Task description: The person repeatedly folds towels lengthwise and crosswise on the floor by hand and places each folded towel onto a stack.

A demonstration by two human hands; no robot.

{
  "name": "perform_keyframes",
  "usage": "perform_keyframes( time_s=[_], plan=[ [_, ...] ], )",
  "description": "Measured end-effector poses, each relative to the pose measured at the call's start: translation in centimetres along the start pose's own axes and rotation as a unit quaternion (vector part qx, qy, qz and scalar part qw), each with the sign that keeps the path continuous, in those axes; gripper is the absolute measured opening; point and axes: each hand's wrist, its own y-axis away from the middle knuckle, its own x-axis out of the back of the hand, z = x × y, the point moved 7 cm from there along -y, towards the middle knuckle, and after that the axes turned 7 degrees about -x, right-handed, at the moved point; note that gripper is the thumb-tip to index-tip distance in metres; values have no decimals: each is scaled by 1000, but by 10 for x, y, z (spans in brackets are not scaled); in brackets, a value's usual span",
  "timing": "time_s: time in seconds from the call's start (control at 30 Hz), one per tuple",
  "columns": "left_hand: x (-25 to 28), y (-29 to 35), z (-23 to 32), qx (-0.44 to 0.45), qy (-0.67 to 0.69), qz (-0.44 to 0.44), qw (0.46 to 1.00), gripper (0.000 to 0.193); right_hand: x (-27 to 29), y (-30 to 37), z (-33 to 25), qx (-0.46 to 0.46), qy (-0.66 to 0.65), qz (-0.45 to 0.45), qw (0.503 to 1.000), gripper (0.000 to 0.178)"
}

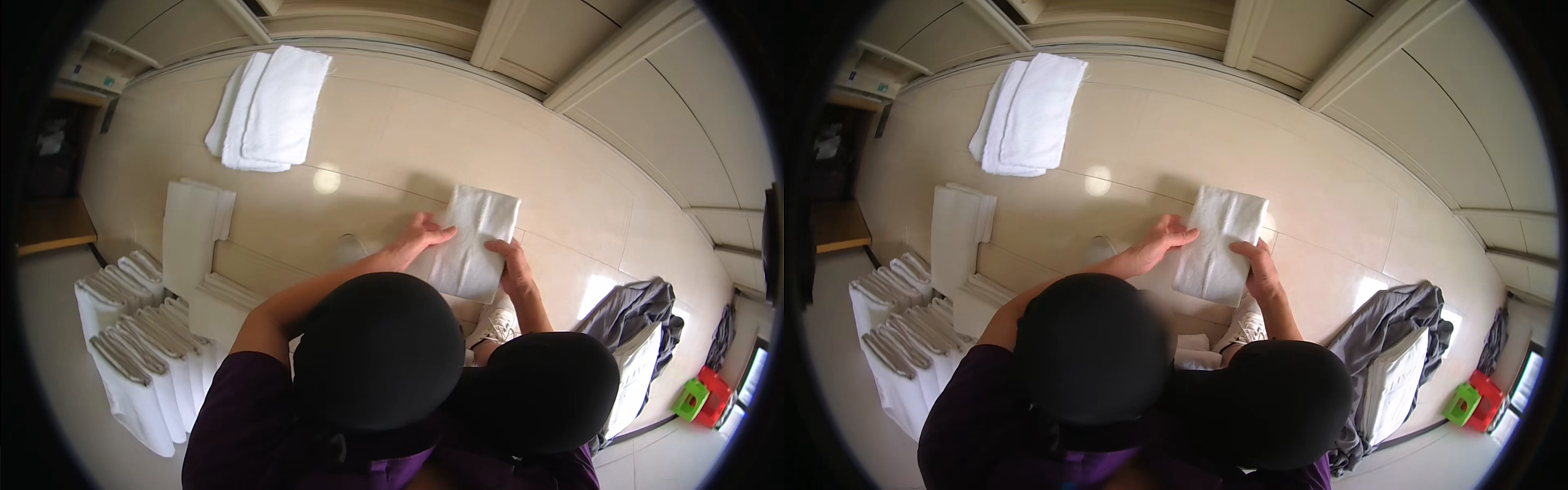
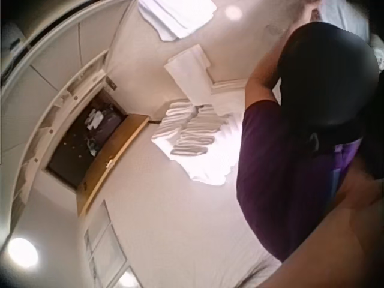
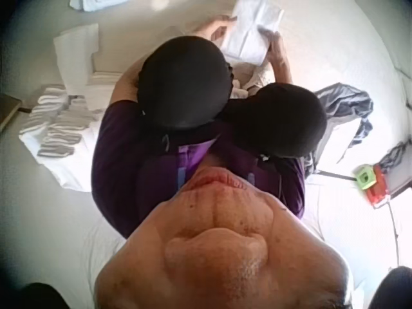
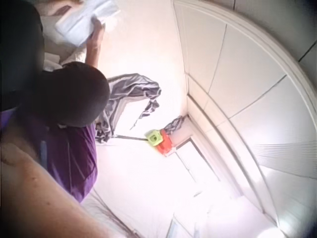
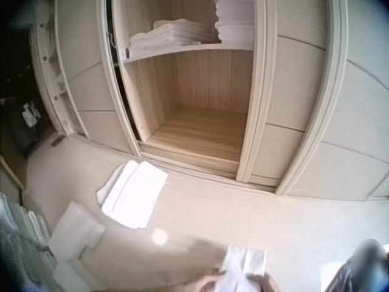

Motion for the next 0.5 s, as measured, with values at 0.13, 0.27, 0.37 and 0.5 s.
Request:
perform_keyframes(
  time_s=[0.13, 0.27, 0.37, 0.5],
  plan=[
    [-42, 44, 37, 70, 309, -189, 929, 62, -29, 15, -3, -5, -67, -99, 993, 51],
    [-28, 43, 60, -48, 205, -155, 965, 59, -42, 31, -8, 15, 27, -107, 994, 56],
    [-3, 45, 72, -110, 207, -114, 966, 56, -53, 53, -8, 30, 57, -181, 981, 72],
    [77, 110, 100, -253, 250, -37, 934, 42, -11, 57, 3, 27, 215, -35, 976, 80]
  ],
)
